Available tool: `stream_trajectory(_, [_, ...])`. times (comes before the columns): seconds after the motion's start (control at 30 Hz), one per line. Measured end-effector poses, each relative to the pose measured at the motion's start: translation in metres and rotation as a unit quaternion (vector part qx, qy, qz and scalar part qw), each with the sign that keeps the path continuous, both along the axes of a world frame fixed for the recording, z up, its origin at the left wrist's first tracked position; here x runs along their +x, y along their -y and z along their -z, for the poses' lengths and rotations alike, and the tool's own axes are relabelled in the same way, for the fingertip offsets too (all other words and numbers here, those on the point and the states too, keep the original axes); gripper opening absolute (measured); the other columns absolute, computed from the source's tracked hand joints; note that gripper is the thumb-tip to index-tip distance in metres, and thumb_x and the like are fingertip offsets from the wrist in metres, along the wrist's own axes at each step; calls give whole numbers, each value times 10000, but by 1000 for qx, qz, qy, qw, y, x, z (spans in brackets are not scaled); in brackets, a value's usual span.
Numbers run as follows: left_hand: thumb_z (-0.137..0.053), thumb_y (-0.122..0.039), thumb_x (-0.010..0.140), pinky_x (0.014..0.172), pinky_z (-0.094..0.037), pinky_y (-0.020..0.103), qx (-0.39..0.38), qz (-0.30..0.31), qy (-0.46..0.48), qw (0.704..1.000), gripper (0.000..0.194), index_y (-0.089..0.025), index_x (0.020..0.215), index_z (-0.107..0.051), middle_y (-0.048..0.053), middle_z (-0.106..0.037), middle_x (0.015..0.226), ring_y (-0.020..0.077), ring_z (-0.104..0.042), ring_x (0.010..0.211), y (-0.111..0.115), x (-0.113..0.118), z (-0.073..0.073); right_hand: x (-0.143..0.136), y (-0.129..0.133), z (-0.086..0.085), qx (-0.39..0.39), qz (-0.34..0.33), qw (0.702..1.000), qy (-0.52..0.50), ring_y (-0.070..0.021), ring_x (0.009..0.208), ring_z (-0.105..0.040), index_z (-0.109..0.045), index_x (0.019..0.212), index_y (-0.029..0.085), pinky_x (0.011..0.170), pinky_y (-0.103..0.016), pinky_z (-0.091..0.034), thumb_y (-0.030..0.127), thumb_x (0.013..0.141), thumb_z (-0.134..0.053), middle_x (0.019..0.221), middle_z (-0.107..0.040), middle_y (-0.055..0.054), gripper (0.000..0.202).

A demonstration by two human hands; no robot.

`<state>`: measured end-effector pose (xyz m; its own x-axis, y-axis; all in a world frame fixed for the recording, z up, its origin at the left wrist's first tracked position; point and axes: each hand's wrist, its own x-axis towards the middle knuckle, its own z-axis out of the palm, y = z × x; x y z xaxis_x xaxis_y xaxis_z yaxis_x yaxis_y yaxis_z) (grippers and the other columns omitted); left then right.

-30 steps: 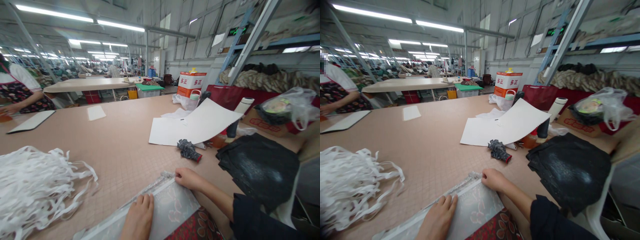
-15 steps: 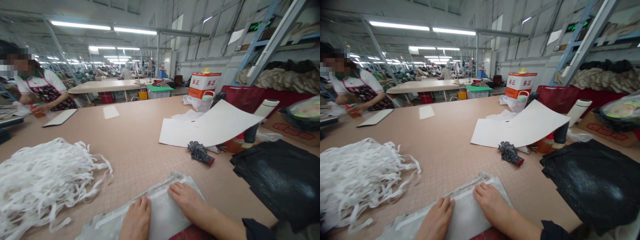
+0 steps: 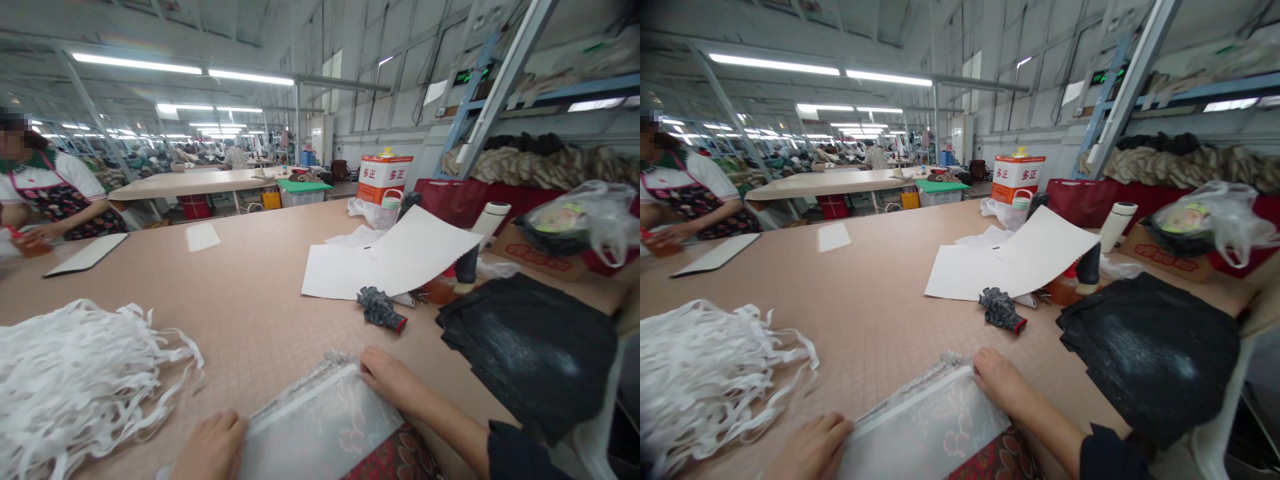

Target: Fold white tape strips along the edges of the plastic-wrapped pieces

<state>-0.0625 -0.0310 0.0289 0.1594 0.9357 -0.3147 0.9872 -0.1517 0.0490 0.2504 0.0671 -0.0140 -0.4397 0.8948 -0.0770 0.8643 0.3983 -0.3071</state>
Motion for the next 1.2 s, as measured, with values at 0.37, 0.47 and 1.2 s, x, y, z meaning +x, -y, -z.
stream_trajectory(0.37, [-401, -340, 840, 784, -368, 292, 106, 23, 239, 965, 259, -189, 909, -599, 52, -579, 910, 188, -515, 888, -85, 138, 30, 5, -8, 1, -114, 36, 962, -244, -131, 673, -495, -463, 824, 183, 586, -223, -342, 184, 761, -453, 721, -532, 11, 63])
stream_trajectory(0.47, [-473, -319, 797, 733, -360, 275, 102, 0, 250, 963, 184, -192, 816, -605, 30, -588, 839, 178, -524, 832, -92, 147, 37, 1, -21, 16, -121, 46, 932, -339, -121, 673, -487, -469, 929, 172, 593, -214, -348, 94, 674, -487, 716, -510, 33, 267])
stream_trajectory(1.2, [-478, -83, 800, 700, -464, 336, 216, 200, 84, 952, 321, -157, 1112, -504, 50, -560, 925, 191, -510, 810, -83, 151, 64, 0, -31, 25, 9, 4, 979, -202, -154, 795, -485, -539, 680, 177, 715, -247, -378, 96, 707, -542, 771, -522, -14, 86])
